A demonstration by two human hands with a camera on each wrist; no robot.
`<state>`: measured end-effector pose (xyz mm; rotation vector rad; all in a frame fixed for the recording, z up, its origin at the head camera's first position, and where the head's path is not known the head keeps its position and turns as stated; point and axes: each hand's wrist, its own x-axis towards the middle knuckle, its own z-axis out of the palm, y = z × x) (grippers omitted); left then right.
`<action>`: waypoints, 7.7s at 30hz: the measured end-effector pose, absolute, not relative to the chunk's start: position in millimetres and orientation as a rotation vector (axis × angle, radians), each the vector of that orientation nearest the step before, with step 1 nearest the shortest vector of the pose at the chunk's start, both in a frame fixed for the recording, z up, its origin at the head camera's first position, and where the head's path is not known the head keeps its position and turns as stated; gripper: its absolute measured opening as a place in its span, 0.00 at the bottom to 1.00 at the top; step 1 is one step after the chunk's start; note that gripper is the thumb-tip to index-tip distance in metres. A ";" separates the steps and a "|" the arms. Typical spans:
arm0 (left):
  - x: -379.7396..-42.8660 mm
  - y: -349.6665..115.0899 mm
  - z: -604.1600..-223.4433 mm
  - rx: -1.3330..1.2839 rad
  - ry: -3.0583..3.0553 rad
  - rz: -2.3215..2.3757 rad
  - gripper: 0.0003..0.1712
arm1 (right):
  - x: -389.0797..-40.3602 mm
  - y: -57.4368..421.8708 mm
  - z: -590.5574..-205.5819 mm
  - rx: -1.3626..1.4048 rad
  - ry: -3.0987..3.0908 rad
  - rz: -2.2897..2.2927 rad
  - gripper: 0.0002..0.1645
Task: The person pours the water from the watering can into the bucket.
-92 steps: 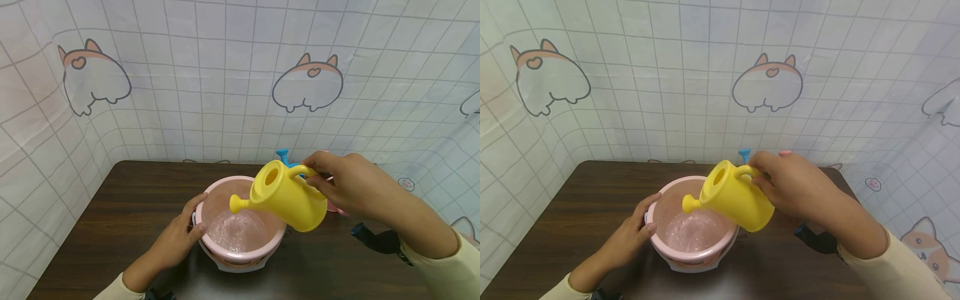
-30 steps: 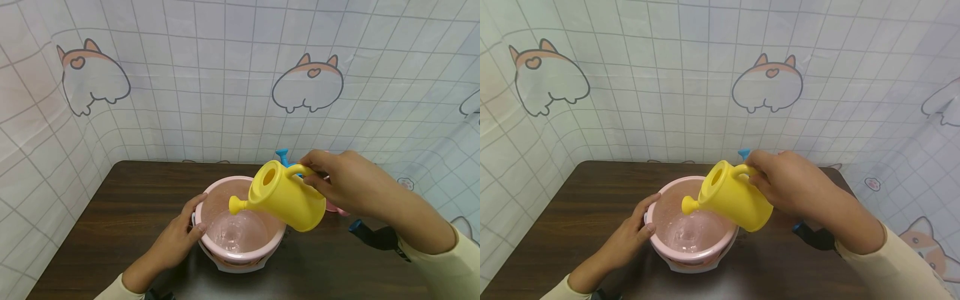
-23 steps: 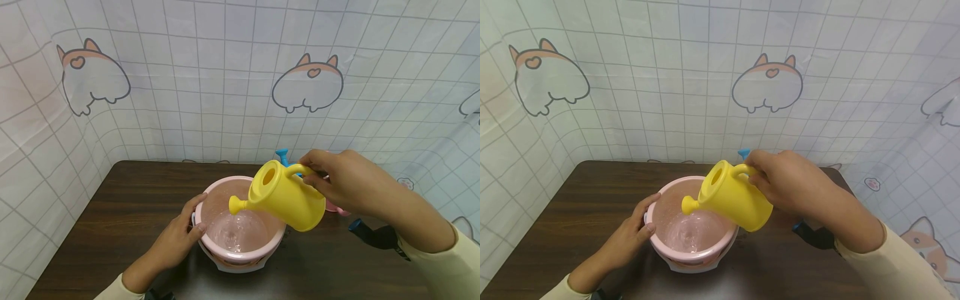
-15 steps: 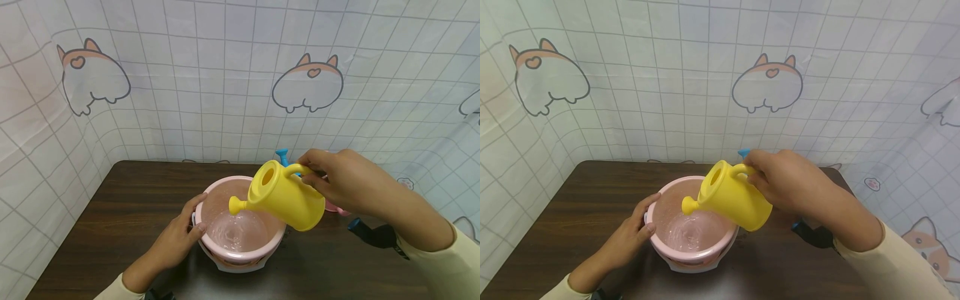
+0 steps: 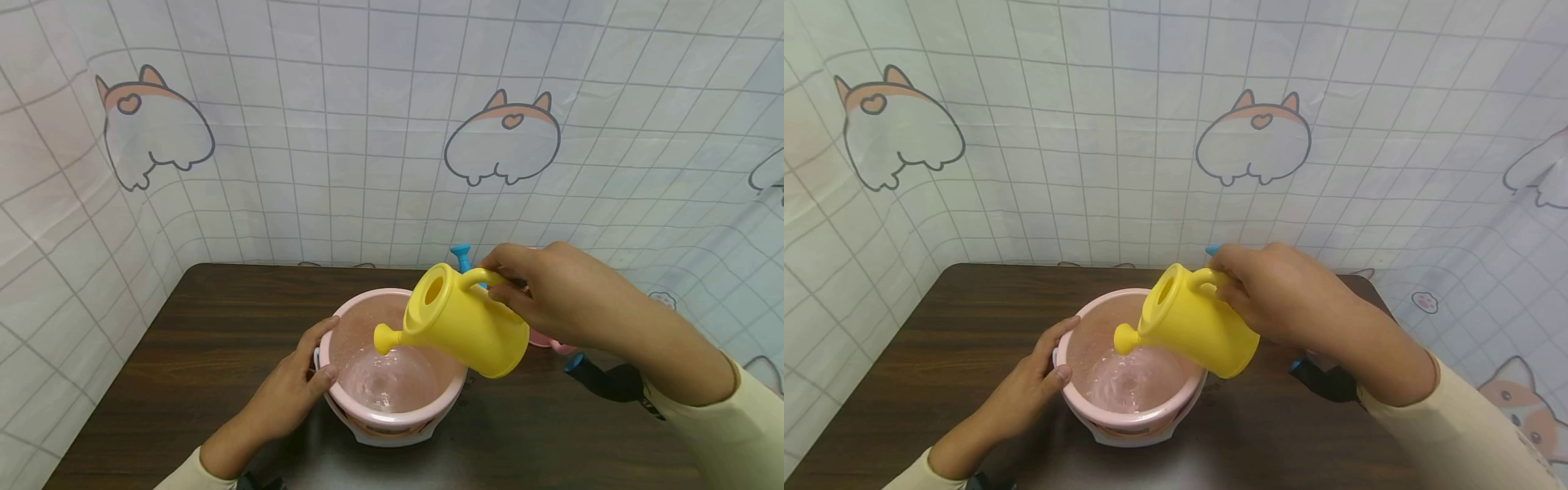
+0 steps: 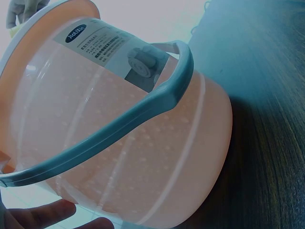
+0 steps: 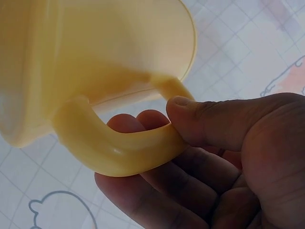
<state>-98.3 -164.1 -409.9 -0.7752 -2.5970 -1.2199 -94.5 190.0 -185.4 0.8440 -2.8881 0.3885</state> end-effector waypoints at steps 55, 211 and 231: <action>-97.4 -164.5 -409.2 -0.769 -2.610 -1.215 0.35 | -122.2 153.9 -166.9 1.096 -2.984 0.231 0.13; -98.2 -167.6 -408.0 -0.791 -2.600 -1.231 0.36 | -53.1 388.6 -318.1 0.366 -2.111 1.515 0.23; -98.5 -167.8 -410.4 -0.778 -2.622 -1.242 0.36 | -70.3 398.0 -323.9 0.114 -2.313 1.157 0.23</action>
